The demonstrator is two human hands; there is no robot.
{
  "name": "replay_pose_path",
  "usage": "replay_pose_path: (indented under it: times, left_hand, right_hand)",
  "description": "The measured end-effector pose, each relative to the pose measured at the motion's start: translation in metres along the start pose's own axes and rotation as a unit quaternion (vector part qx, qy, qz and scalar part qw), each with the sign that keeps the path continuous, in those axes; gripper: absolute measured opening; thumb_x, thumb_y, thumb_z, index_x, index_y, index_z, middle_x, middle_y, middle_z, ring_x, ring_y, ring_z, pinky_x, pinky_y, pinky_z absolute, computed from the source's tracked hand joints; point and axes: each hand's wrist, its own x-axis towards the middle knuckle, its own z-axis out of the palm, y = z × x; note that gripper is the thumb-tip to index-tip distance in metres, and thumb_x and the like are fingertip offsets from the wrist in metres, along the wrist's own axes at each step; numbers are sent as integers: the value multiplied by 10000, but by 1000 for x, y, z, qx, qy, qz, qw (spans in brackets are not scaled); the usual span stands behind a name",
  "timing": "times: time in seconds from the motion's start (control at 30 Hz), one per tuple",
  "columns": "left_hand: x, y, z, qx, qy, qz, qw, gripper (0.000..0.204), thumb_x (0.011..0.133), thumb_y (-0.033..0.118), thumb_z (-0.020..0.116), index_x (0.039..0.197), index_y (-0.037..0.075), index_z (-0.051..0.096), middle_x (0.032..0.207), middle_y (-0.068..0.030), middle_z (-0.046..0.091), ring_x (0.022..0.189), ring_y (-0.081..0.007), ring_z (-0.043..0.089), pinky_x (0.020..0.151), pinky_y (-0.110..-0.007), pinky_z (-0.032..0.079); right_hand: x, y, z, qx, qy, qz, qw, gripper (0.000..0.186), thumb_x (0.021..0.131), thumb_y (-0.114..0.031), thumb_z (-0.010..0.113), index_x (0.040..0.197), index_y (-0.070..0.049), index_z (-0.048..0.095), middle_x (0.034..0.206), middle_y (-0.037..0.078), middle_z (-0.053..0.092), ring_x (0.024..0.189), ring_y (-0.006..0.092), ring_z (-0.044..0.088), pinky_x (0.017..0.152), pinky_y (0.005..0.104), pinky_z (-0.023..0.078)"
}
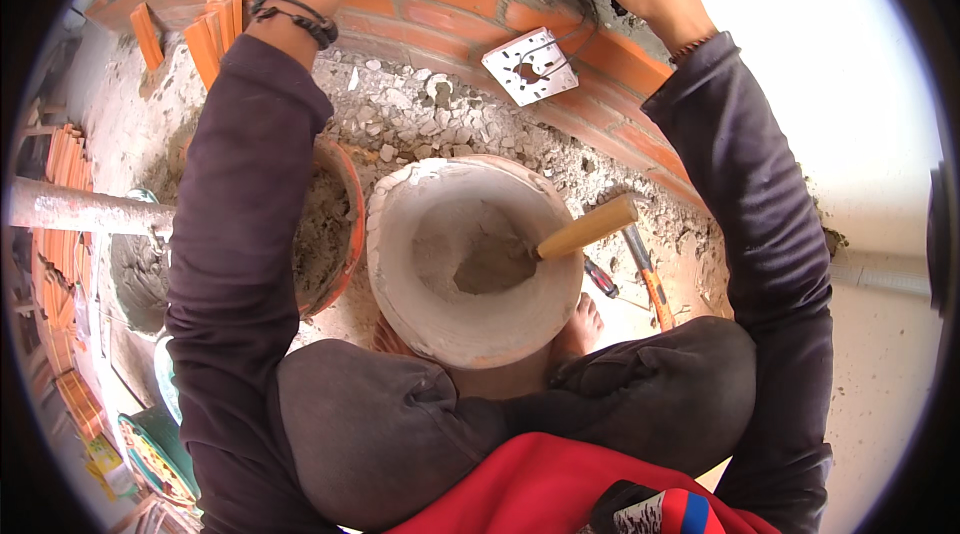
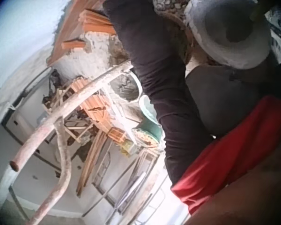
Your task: The person connects wires to an electrical component and positions it inside a wall box using a screwdriver and their hands.
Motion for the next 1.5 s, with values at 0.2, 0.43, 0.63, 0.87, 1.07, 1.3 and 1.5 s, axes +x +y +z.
replay_pose_path:
  times: [0.2, 0.43, 0.63, 0.87, 1.07, 1.3, 1.5]
  left_hand:
    - [3, 2, 7, -40, 40, -64, 996, 184, 836, 127, 674, 801, -23, 774, 641, -75, 696, 564, -129, 629, 544, -295, 495]
    - [5, 7, -3, -20, 38, -84, 996, 177, 840, 117, 670, 804, -24, 771, 653, -71, 694, 571, -129, 631, 560, -283, 515]
    - [13, -5, -7, -121, 75, -96, 985, 203, 861, 122, 642, 794, -31, 759, 657, -66, 675, 568, -133, 620, 555, -270, 509]
    - [6, -22, -10, -142, 82, -94, 982, 219, 872, 91, 593, 804, -54, 743, 683, -79, 679, 572, -144, 617, 561, -270, 510]
    - [8, -26, -13, -229, 95, -112, 962, 211, 866, 63, 561, 813, -82, 705, 675, -96, 650, 569, -151, 596, 570, -266, 508]
    - [1, -24, -20, -293, 98, -150, 939, 175, 877, 47, 541, 866, -69, 671, 661, -57, 579, 582, -143, 556, 589, -275, 511]
    - [-3, -25, -19, -351, 128, -199, 906, 145, 891, 74, 549, 883, -24, 655, 681, -19, 545, 616, -136, 537, 602, -288, 493]
  right_hand:
    - [4, 11, 3, -53, 16, -35, 998, 106, 840, -114, 765, 849, -10, 784, 720, 150, 732, 644, 210, 704, 637, 361, 561]
    - [2, 3, 13, 15, 14, 40, 999, 118, 852, -99, 760, 789, -1, 746, 698, 148, 719, 637, 238, 696, 641, 368, 554]
    - [-1, 6, 29, 23, 80, -23, 996, 124, 869, -97, 756, 799, 3, 737, 687, 183, 691, 630, 264, 682, 638, 382, 538]
    - [-12, 11, 17, 60, 18, -7, 998, 52, 840, -32, 751, 885, -9, 737, 745, 120, 725, 676, 198, 688, 671, 340, 553]
    - [1, 11, 31, 62, 64, 23, 996, 60, 806, 14, 719, 854, -17, 738, 762, 126, 730, 673, 196, 689, 645, 345, 555]
    - [-3, 13, 21, -3, 56, -105, 993, 42, 781, -36, 749, 799, -5, 728, 742, 183, 714, 689, 310, 706, 677, 402, 554]
    - [3, 7, 22, -58, 73, -48, 994, 79, 761, -56, 763, 811, -3, 734, 750, 221, 704, 716, 358, 711, 704, 425, 557]
